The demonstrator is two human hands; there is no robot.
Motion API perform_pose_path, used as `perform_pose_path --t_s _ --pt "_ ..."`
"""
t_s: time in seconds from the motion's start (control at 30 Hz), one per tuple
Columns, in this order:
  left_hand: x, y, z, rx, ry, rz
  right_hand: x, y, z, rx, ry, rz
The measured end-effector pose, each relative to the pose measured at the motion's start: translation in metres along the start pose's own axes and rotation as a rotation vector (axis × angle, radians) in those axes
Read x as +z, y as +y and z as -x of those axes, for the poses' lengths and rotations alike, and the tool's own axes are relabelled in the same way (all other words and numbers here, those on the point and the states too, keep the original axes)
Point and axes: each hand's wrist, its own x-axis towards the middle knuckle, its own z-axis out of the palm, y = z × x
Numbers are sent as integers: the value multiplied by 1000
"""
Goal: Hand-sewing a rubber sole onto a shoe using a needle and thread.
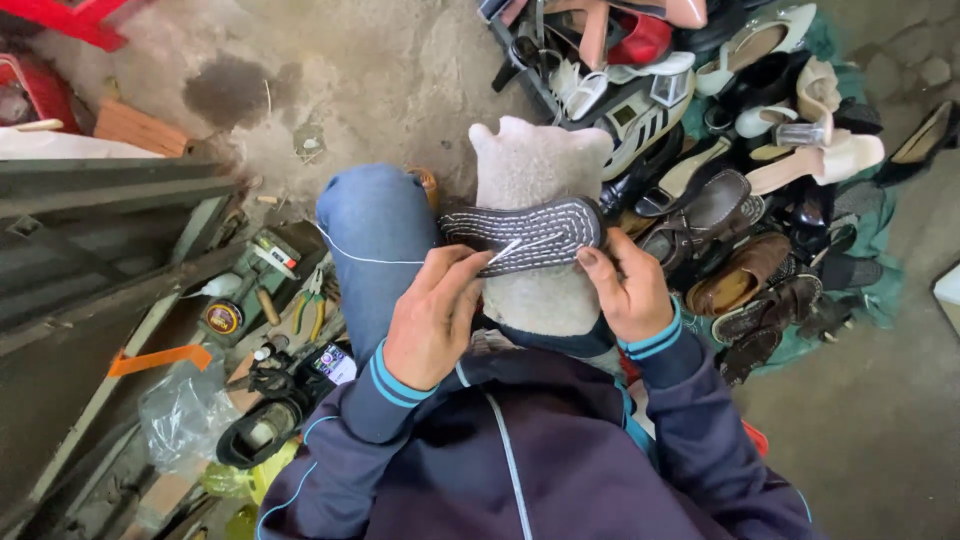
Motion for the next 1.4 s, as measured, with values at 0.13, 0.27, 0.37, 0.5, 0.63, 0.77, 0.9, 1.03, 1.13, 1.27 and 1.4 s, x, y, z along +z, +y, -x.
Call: perform_pose_path --t_s 0.13,0.27,0.37,0.5,0.63,0.77,0.9,1.03,1.13,1.27,1.4 --pt "3 4 5 -6 -52 34 8 5 -2 52 -7 -39" --pt "12 1 4 39 -66 -65 9 -4 -5 37 -18 -57" --pt "16 2 -1 45 -74 -98 8 -2 -4 26 -22 -38" --pt "17 5 -7 45 -85 -139 9 -12 -6 4 -23 -7" --pt "23 2 -9 71 -72 -201 10 -18 -8 6 -22 -21" --pt "24 1 -10 72 -75 -225 11 -18 -8 6 -19 -12" --pt "17 6 -13 103 -107 -307 9 -19 -7 7 -12 11" --pt "-2 8 -21 136 -143 -388 9 -50 -11 -55 0 166" --pt "-22 5 -27 171 -214 -407 18 -47 -7 -122 3 290" --pt "-30 -10 -28 166 -236 -469 37 -61 -9 -191 29 524" --pt "-25 -5 -36 185 -192 -495 44 -65 -11 -204 52 608"
